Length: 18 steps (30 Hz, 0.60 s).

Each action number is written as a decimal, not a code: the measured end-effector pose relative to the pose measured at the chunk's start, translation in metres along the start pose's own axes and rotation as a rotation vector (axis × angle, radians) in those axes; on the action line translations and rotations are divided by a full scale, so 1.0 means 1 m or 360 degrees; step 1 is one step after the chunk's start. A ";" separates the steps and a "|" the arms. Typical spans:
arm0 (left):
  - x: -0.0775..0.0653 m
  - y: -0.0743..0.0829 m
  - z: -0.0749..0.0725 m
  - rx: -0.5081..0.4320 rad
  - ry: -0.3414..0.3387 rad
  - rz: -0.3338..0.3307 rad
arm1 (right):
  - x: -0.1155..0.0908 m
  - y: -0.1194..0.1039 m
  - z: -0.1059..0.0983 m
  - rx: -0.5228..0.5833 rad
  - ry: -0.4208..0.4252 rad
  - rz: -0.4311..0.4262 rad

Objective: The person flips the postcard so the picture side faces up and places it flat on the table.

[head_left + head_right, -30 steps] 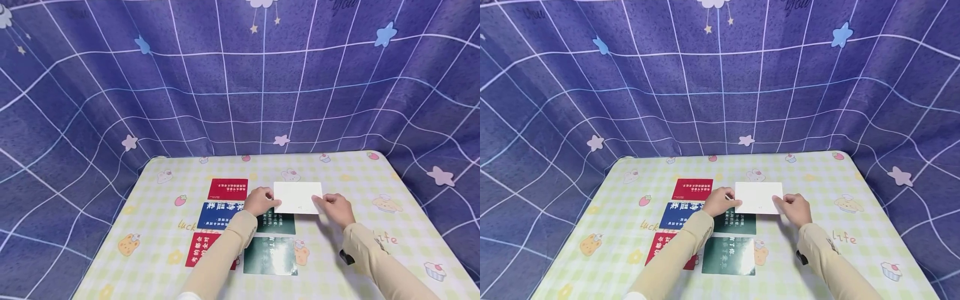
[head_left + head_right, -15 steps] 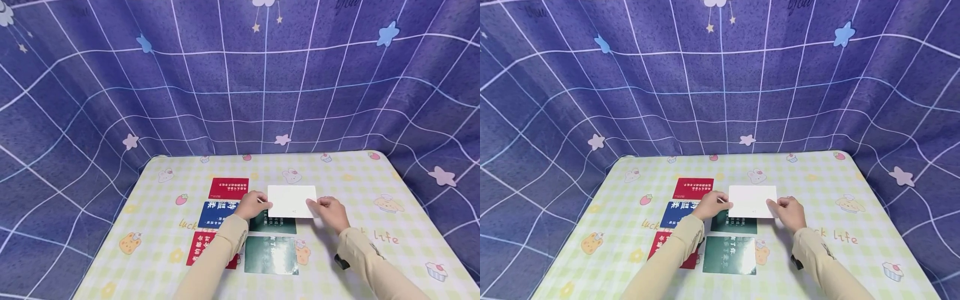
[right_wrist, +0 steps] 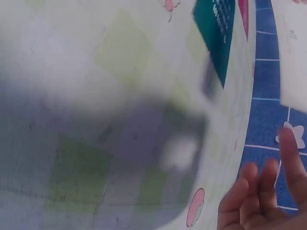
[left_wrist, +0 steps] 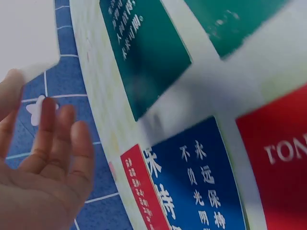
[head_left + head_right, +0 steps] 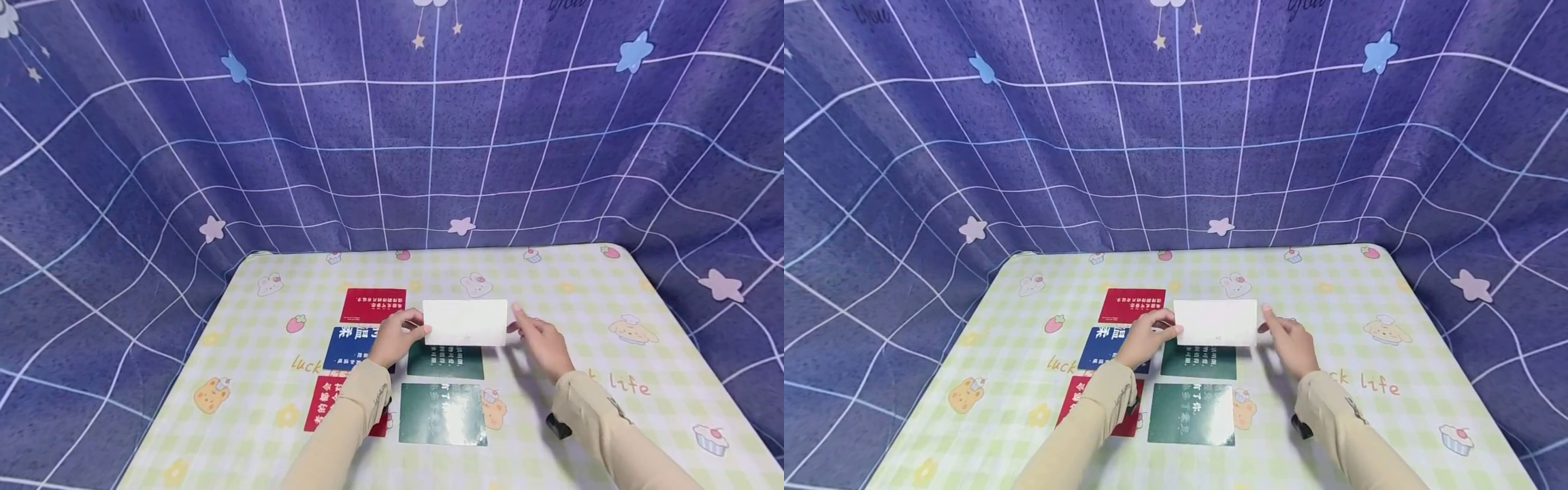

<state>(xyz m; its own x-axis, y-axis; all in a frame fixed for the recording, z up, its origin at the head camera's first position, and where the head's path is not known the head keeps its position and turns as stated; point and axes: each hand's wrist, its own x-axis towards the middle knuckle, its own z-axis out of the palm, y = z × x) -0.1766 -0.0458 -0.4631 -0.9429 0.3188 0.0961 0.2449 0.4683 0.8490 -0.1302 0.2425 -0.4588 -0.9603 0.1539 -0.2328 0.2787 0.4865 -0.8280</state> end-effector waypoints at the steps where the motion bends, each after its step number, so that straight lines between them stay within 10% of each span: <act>1: 0.000 0.000 -0.001 -0.0004 0.0033 0.0041 | 0.000 0.000 -0.001 0.0018 0.0013 0.0017; 18: -0.002 0.000 -0.001 0.0051 0.0227 0.0209 | 0.000 -0.008 0.003 0.0289 -0.0178 -0.0014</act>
<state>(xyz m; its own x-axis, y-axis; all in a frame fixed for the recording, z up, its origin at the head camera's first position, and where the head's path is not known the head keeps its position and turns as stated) -0.1752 -0.0473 -0.4631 -0.9243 0.2601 0.2793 0.3726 0.4573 0.8075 -0.1322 0.2360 -0.4538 -0.9610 0.0492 -0.2721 0.2731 0.3229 -0.9062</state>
